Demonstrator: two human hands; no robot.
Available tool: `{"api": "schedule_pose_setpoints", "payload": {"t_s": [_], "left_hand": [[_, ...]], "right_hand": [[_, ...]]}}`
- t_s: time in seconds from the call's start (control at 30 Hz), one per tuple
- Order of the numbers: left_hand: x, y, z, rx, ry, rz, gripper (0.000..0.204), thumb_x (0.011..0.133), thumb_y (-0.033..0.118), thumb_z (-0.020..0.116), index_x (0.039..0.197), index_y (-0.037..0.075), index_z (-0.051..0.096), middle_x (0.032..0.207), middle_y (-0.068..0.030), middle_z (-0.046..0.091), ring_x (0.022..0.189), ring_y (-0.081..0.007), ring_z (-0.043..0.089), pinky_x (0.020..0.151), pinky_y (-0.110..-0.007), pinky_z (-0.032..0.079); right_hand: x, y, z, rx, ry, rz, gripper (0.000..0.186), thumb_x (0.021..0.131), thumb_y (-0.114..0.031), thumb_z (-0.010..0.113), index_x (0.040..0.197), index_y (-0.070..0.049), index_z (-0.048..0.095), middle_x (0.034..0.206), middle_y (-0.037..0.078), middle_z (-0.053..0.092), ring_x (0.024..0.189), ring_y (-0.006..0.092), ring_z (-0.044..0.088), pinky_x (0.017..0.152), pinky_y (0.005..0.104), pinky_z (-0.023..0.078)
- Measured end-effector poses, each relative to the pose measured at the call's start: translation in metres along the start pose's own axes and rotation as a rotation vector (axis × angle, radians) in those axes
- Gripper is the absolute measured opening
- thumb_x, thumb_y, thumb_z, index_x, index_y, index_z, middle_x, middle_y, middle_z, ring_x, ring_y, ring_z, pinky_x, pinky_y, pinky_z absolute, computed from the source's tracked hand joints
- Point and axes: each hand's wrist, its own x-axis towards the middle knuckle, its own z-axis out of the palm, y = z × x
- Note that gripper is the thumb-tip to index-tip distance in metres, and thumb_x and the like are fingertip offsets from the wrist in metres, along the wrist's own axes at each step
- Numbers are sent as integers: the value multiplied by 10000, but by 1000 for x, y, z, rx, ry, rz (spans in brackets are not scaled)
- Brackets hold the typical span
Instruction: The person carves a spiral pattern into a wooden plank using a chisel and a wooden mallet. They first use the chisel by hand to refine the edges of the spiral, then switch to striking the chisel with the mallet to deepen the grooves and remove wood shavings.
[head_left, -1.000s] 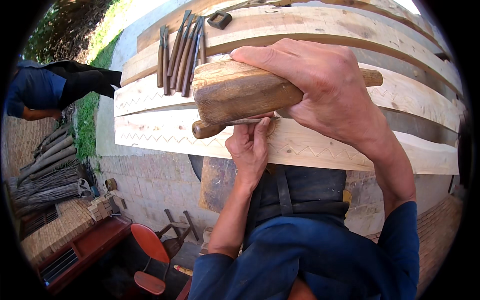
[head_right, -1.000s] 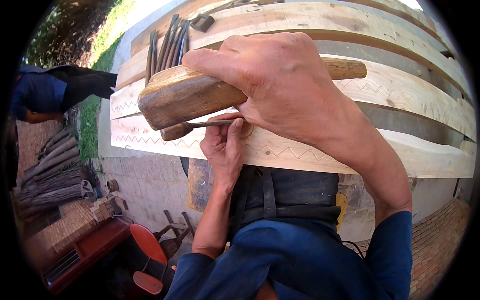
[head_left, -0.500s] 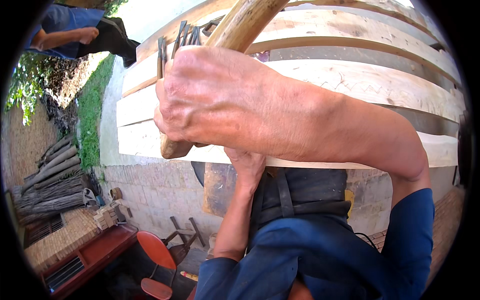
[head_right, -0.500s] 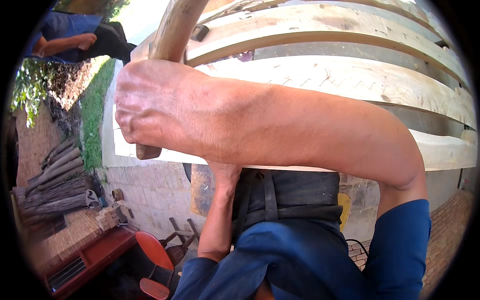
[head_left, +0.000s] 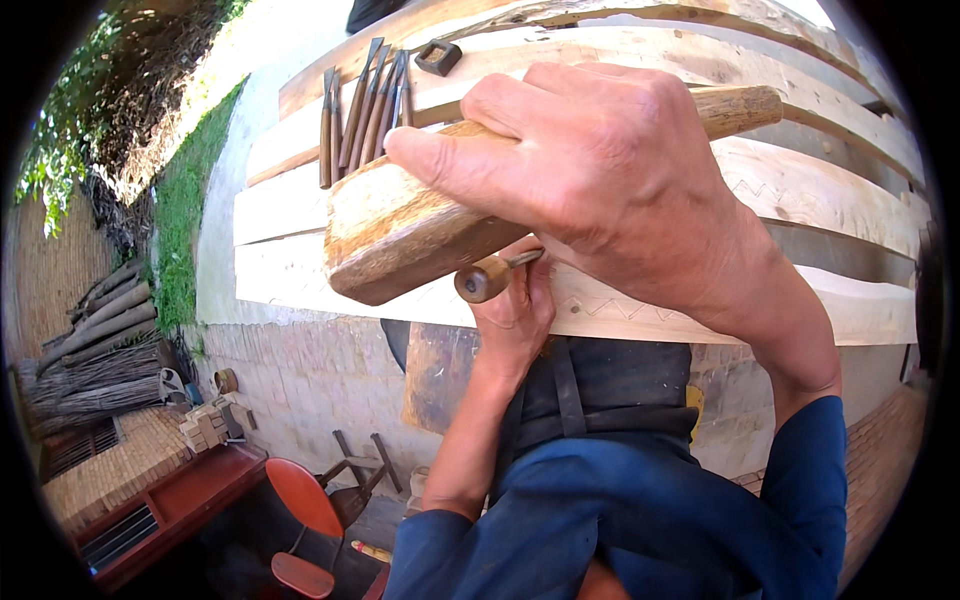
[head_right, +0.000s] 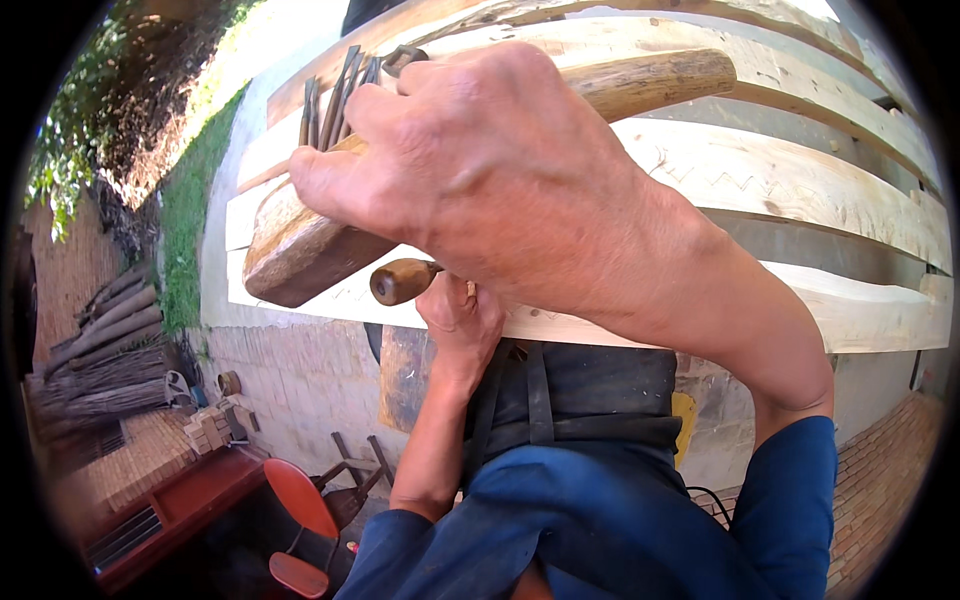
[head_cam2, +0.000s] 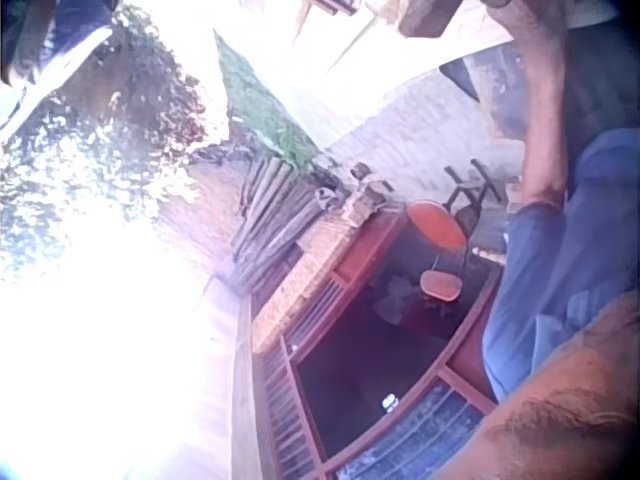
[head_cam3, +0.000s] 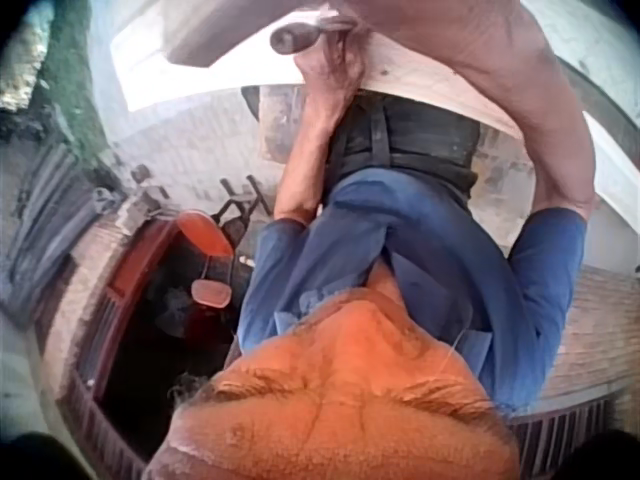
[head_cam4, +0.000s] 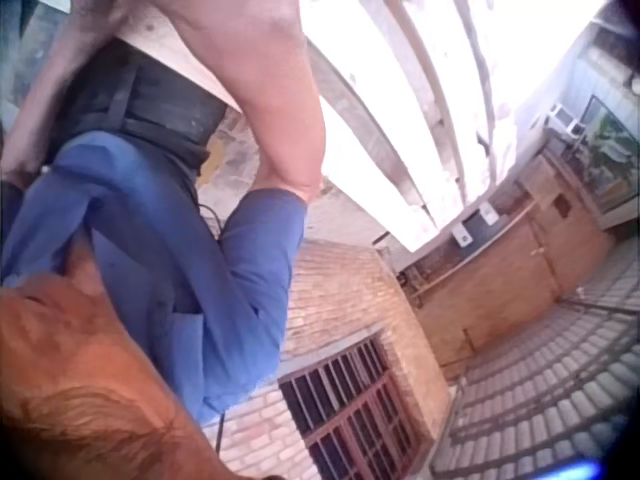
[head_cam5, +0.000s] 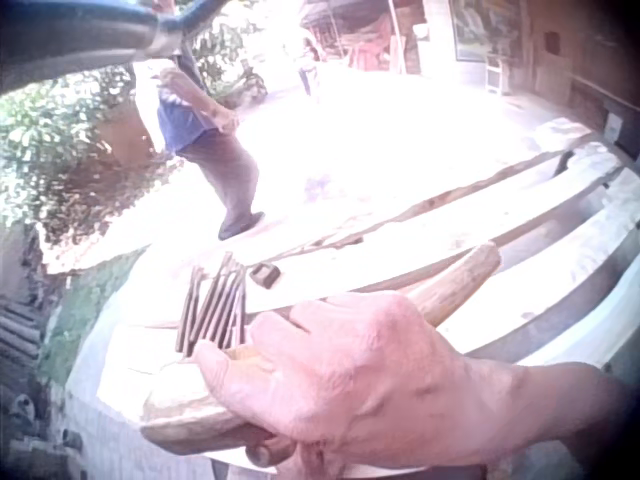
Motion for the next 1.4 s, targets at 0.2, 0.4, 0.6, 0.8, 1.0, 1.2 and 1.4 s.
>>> {"api": "schedule_pose_setpoints", "payload": {"t_s": [0.2,0.4,0.6,0.8,1.0,1.2,1.4], "left_hand": [[5,2,3,-679,209,-484,148,1125,48,692,1247,-36,686,1106,-141,824,974,-137,771,888,-269,610],[1,-2,1,-541,48,-493,182,1119,44,706,1274,-50,695,1067,-94,822,920,-104,742,860,-260,588],[-1,-5,6,-462,47,-436,181,1110,48,722,1251,-64,702,1046,-90,821,904,-85,732,844,-248,581],[1,-4,6,-419,51,-421,180,1101,59,740,1228,-66,715,1003,-93,825,887,-93,740,830,-260,591],[-1,-6,8,-375,57,-384,176,1093,56,747,1224,-57,720,982,-95,828,887,-95,742,831,-263,592],[-4,-8,4,-425,22,-417,275,1067,59,769,1299,-54,672,1086,-125,820,944,-124,750,878,-294,596],[-9,-15,4,-181,112,-132,411,982,215,892,1271,-31,731,1052,-139,848,939,-244,814,879,-358,601]], "right_hand": [[-28,9,-5,64,-29,127,602,782,-86,868,1370,-188,790,998,33,790,879,240,777,737,375,628],[-32,6,0,108,-63,154,644,795,-65,874,1417,-194,773,1018,39,798,904,239,782,769,371,644],[-34,6,6,133,-70,156,655,801,-61,870,1433,-194,763,1024,43,793,907,240,779,770,382,635],[-35,6,9,140,-83,156,659,797,-58,874,1432,-194,762,1035,36,793,915,238,780,774,384,634],[-32,7,7,140,-94,155,659,795,-63,881,1430,-194,760,1024,28,785,916,230,783,767,382,633],[-12,5,5,104,-8,75,659,740,-124,906,1383,-192,784,988,21,771,873,233,774,737,365,617],[25,-19,7,224,223,52,577,785,-182,859,1358,-181,789,966,35,760,858,257,768,706,335,603]]}}
